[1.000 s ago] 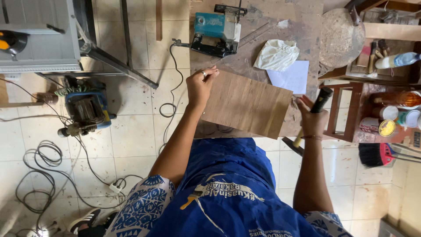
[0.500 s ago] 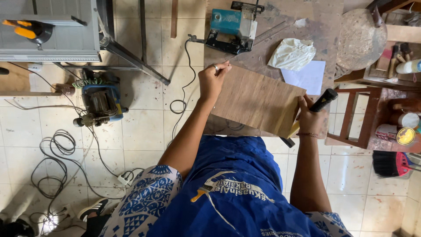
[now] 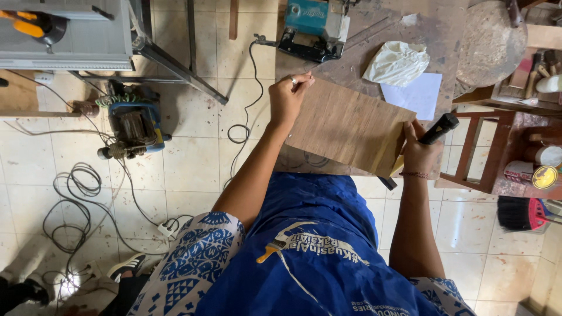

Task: The person assembles a wood box by aligning wood pieces, hammering nails to join them, and testing the fit of the box components.

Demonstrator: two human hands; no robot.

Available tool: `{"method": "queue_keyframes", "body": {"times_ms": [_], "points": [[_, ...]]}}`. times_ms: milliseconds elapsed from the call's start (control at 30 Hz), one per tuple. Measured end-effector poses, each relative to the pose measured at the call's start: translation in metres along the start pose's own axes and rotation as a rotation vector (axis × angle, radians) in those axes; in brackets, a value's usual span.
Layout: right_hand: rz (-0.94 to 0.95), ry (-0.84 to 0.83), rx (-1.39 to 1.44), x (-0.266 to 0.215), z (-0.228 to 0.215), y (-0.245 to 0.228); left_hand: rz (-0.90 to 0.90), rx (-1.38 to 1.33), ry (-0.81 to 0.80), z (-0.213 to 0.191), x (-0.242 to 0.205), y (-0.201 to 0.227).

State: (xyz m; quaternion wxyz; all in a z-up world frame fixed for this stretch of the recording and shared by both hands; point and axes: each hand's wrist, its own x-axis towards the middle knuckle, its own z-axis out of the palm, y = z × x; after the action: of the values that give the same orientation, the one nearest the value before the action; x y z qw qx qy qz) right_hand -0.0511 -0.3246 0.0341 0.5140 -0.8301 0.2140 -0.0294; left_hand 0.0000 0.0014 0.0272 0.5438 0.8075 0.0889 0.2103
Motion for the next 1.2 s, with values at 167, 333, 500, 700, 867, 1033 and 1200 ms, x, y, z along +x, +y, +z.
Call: {"method": "queue_keyframes", "body": {"times_ms": [167, 333, 500, 700, 867, 1033, 1200], "points": [[-0.212, 0.090, -0.128, -0.014, -0.002, -0.013, 0.079, 0.050, 0.012, 0.004, -0.002, -0.006], [-0.123, 0.368, -0.142, 0.009, -0.029, 0.014, 0.073, -0.040, -0.110, -0.004, -0.001, -0.010], [0.024, 0.639, 0.007, 0.023, -0.061, 0.072, 0.135, -0.036, -0.103, 0.003, 0.000, -0.022], [-0.084, 0.634, -0.182, -0.035, -0.059, 0.074, 0.071, -0.066, -0.106, 0.008, 0.000, -0.028], [-0.046, 0.402, -0.220, -0.142, -0.003, -0.028, 0.075, -0.124, -0.120, 0.012, 0.000, -0.030], [-0.285, 0.041, -0.341, -0.184, 0.051, -0.034, 0.031, -0.125, -0.184, 0.012, 0.002, -0.031], [-0.374, -0.063, -0.295, -0.204, 0.098, -0.048, 0.044, -0.098, -0.217, 0.014, 0.000, -0.035]]}}
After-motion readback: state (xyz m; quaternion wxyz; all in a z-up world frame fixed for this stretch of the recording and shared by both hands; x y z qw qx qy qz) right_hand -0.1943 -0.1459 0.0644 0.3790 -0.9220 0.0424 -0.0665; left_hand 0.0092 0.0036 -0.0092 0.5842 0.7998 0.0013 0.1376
